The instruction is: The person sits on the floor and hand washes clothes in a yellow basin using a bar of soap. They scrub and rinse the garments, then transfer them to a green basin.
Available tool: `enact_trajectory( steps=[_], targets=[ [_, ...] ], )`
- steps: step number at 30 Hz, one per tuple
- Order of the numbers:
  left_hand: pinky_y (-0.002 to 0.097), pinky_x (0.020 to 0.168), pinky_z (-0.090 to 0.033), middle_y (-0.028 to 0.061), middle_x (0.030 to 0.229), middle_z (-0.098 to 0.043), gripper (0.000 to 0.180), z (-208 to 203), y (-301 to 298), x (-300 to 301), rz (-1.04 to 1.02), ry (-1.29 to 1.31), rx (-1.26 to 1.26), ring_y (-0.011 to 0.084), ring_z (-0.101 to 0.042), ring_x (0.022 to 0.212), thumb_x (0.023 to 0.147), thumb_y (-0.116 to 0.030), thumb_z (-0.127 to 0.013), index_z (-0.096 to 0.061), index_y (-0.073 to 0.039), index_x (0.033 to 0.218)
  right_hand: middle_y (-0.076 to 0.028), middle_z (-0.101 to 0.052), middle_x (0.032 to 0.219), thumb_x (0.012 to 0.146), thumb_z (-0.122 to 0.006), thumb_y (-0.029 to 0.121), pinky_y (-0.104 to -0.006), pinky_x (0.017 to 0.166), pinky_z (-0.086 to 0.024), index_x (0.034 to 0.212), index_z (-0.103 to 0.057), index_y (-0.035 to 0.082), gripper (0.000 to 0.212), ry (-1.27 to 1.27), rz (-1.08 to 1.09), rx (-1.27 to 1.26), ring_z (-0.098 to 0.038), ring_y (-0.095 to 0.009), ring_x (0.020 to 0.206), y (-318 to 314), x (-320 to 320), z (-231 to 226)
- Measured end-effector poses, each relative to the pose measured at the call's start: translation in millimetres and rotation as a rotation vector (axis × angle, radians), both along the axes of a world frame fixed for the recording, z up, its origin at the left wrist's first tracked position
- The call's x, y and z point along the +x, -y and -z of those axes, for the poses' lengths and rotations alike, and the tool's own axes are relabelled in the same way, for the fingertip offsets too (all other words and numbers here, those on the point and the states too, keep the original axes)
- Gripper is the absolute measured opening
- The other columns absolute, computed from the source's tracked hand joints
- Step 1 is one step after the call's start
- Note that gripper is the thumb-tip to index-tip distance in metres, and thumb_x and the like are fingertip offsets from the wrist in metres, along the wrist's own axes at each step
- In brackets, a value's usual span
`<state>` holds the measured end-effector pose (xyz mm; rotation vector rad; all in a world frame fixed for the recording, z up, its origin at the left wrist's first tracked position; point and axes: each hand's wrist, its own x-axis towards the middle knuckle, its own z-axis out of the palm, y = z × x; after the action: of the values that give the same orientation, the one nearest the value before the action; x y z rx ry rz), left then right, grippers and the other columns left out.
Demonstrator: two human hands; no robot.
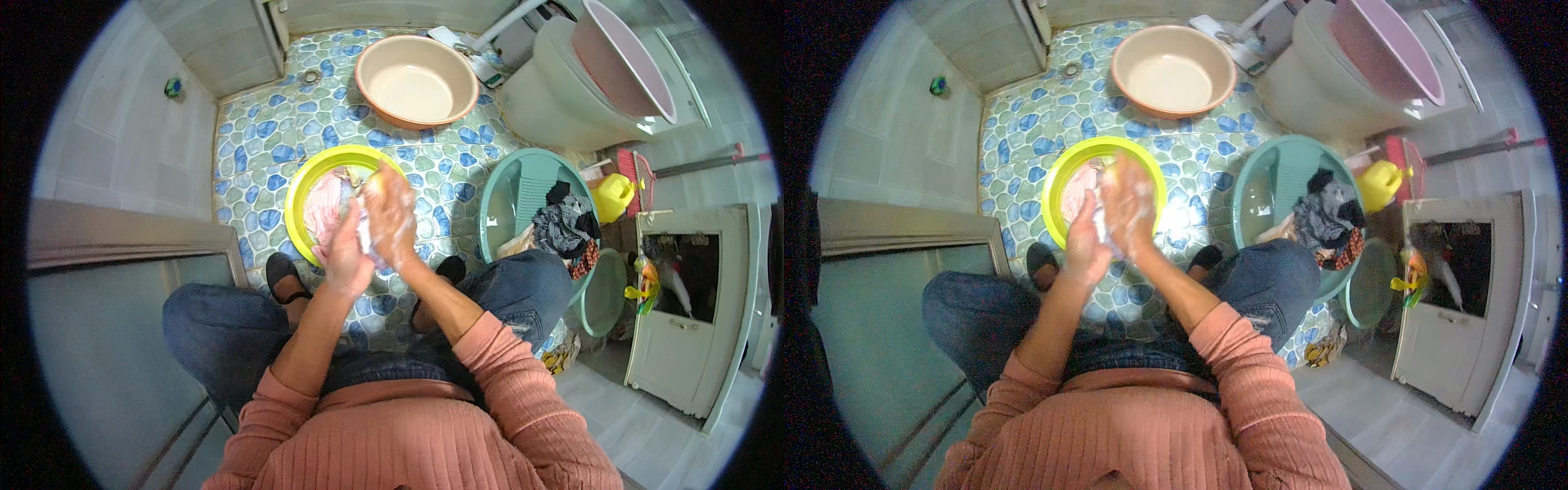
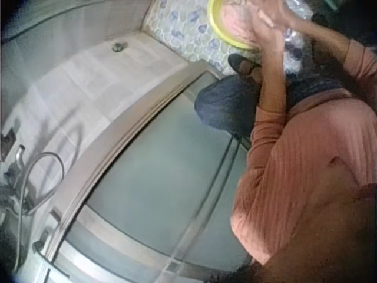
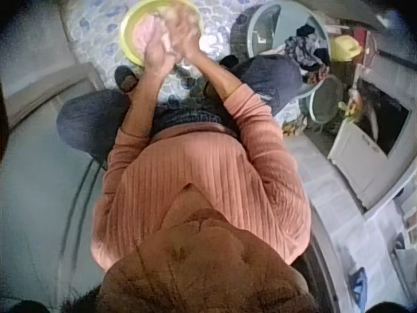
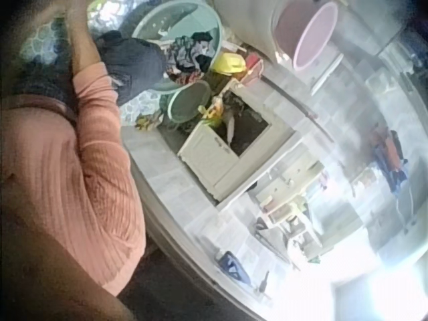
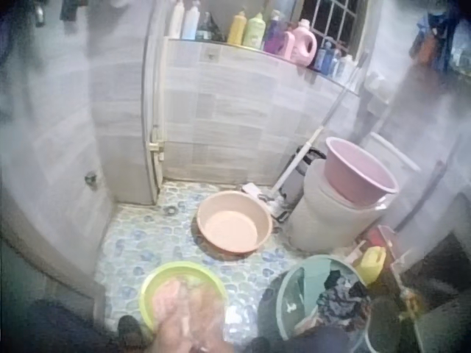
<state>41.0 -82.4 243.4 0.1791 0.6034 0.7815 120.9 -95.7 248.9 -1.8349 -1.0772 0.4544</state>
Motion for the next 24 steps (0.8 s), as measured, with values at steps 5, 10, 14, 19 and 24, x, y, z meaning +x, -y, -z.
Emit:
enact_trajectory(
  steps=[5, 10, 14, 19, 24],
  targets=[
    [0.0391, 0.097, -0.046, 0.0081, 0.125, -0.057, 0.05, 31.4, -23.8, -23.6, 0.253, 0.385, 0.091, 0.0229, -0.058, 0.11, 0.1, -0.043, -0.041, -0.042, -0.008, 0.137, -0.022, -0.05, 0.13, 0.087, -0.058, 0.026, -0.0523, 0.105, -0.033, 0.131, -0.05, 0.003, 0.05, 0.25, -0.332, 0.149, -0.046, -0.041, 0.12, 32.9, -38.3, 38.6],
    [0.0366, 0.093, -0.048, 0.0079, 0.118, -0.059, 0.049, -0.9, 0.4, 0.7, 0.041, -0.004, 0.045, 0.0216, -0.058, 0.105, 0.101, -0.042, -0.038, -0.046, -0.006, 0.133, -0.024, -0.05, 0.128, 0.092, -0.051, 0.036, -0.0478, 0.105, -0.034, 0.132, -0.048, 0.003, 0.052, 0.023, -0.025, -0.12, -0.046, -0.039, 0.119, 6.7, -6.6, 21.2],
    [0.0366, 0.086, -0.051, 0.0066, 0.115, -0.059, 0.043, 31.2, -10.4, -18.3, 0.081, 0.039, 0.155, 0.02, -0.06, 0.1, 0.101, -0.036, -0.038, -0.048, -0.006, 0.131, -0.02, -0.051, 0.127, 0.092, -0.053, 0.029, -0.0484, 0.102, -0.036, 0.13, -0.052, 0.009, 0.043, 0.176, -0.173, 0.154, -0.047, -0.036, 0.119, 32.0, -43.2, 78.6],
    [0.0392, 0.085, -0.052, 0.0073, 0.115, -0.058, 0.042, 15.2, -3.4, -2.5, 0.008, 0.039, 0.028, 0.0207, -0.061, 0.098, 0.103, -0.034, -0.033, -0.045, -0.006, 0.133, -0.02, -0.05, 0.128, 0.086, -0.057, 0.023, -0.0481, 0.101, -0.037, 0.132, -0.051, 0.012, 0.048, 0.195, -0.016, 0.124, -0.046, -0.034, 0.121, 4.6, -2.2, 42.3],
    [0.0384, 0.1, -0.042, 0.009, 0.12, -0.057, 0.042, 47.5, -35.4, -35.3, 0.316, 0.525, 0.195, 0.0218, -0.055, 0.106, 0.104, -0.033, -0.032, -0.045, -0.005, 0.132, -0.021, -0.047, 0.131, 0.091, -0.053, 0.029, -0.0463, 0.105, -0.033, 0.14, -0.041, 0.01, 0.053, 0.348, -0.282, 0.13, -0.042, -0.04, 0.123, 41.6, -46.5, 17.5]
  ],
)
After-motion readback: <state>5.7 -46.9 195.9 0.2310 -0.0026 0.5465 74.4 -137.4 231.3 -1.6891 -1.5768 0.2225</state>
